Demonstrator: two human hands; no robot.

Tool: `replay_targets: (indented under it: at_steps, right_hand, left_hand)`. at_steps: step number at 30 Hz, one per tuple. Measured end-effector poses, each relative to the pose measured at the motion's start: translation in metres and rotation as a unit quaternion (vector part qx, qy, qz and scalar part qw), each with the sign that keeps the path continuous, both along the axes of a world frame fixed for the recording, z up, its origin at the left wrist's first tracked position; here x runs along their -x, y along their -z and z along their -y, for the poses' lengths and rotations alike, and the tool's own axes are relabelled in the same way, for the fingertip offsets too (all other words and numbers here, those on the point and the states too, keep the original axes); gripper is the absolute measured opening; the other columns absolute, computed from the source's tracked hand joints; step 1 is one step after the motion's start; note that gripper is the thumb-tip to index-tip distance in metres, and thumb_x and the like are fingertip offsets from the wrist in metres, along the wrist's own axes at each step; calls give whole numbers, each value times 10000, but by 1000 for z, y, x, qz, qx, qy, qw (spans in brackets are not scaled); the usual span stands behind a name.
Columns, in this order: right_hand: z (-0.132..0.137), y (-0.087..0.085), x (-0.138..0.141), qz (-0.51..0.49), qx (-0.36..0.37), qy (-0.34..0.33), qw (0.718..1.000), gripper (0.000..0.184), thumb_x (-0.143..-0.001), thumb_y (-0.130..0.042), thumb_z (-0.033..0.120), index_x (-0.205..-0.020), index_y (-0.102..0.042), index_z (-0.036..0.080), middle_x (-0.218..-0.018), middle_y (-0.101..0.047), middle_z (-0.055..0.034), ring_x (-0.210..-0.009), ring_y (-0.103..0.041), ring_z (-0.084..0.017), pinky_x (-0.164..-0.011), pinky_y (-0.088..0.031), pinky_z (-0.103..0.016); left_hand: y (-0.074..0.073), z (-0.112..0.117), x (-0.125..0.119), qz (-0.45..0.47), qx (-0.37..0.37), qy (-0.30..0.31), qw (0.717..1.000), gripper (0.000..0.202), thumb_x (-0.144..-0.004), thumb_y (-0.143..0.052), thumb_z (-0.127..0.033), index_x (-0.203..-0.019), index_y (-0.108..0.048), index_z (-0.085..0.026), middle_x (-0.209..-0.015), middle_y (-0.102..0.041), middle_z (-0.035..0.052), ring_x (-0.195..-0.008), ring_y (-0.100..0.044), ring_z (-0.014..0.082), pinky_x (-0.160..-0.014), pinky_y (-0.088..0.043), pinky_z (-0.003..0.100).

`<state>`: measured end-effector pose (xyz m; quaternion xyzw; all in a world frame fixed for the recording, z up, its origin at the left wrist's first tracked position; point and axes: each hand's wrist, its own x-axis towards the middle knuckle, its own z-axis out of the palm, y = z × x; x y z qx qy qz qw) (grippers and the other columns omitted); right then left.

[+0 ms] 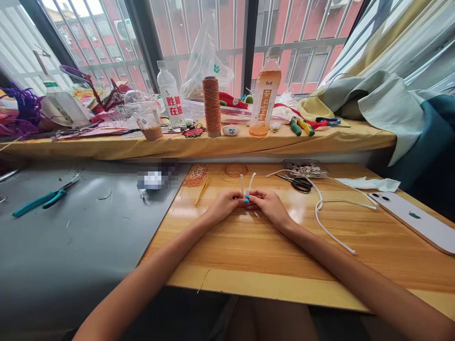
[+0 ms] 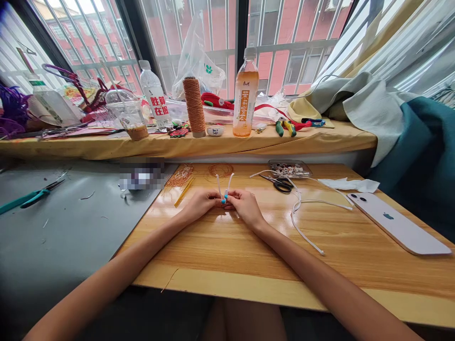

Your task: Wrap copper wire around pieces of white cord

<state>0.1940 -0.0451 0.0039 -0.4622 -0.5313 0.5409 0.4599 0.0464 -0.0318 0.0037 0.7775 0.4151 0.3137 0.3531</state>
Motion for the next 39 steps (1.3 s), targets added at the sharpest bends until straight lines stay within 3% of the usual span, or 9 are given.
replay_targets:
  at_steps: [4,11,17,23,28,33,39]
  right_hand:
    - [-1,-1,0,1,7,-8,1000,121,-610,-619,210,-702,-638,132,-613,-642,-7,-533,-577,-92,-563,-499,-216]
    - [-2,1,-3,-4,-3,-57,998,167,-608,-601,245,-731,-671,155,-686,-654,-1,-619,-581,-103,-620,-487,-229]
    - [-3,-1,-5,19,-8,-93,995,238,-600,-599,313,-774,-677,170,-720,-661,-3,-665,-583,-125,-701,-467,-287]
    - [1,-3,-4,51,-44,-123,990,290,-593,-613,277,-854,-657,158,-775,-661,-15,-719,-579,-137,-727,-441,-284]
    - [4,0,0,73,-79,-83,991,283,-618,-591,262,-878,-647,161,-788,-659,-22,-698,-579,-134,-674,-447,-259]
    - [5,-5,1,105,-77,-67,989,226,-627,-573,279,-798,-670,168,-758,-661,-6,-689,-579,-145,-686,-448,-274]
    - [-2,3,-4,122,-83,-92,985,252,-640,-562,321,-819,-670,181,-779,-655,9,-705,-577,-158,-704,-433,-275]
  left_hand:
    - [-5,-1,2,-13,15,30,999,200,-739,-445,-239,-722,-608,-123,-709,-621,11,-659,-515,114,-612,-372,190]
    - [-2,-1,1,-11,-70,-33,997,60,-701,-493,-166,-703,-547,-139,-702,-579,5,-656,-501,104,-616,-377,195]
    - [3,-2,0,24,-46,-55,997,55,-704,-483,-163,-681,-529,-142,-679,-573,0,-635,-510,102,-606,-395,202]
    - [5,-2,-1,30,-24,-72,997,47,-705,-487,-161,-669,-512,-145,-681,-575,-1,-637,-516,103,-599,-400,204]
    - [7,-3,-2,53,-12,-94,994,56,-689,-526,-174,-736,-518,-145,-742,-576,2,-659,-519,100,-600,-404,202]
    - [6,-6,0,95,0,-69,993,143,-706,-516,-258,-763,-570,-138,-730,-584,7,-673,-521,102,-595,-397,189]
    - [1,-5,1,138,30,-91,986,180,-687,-519,-294,-684,-597,-131,-586,-559,-14,-494,-434,66,-465,-320,174]
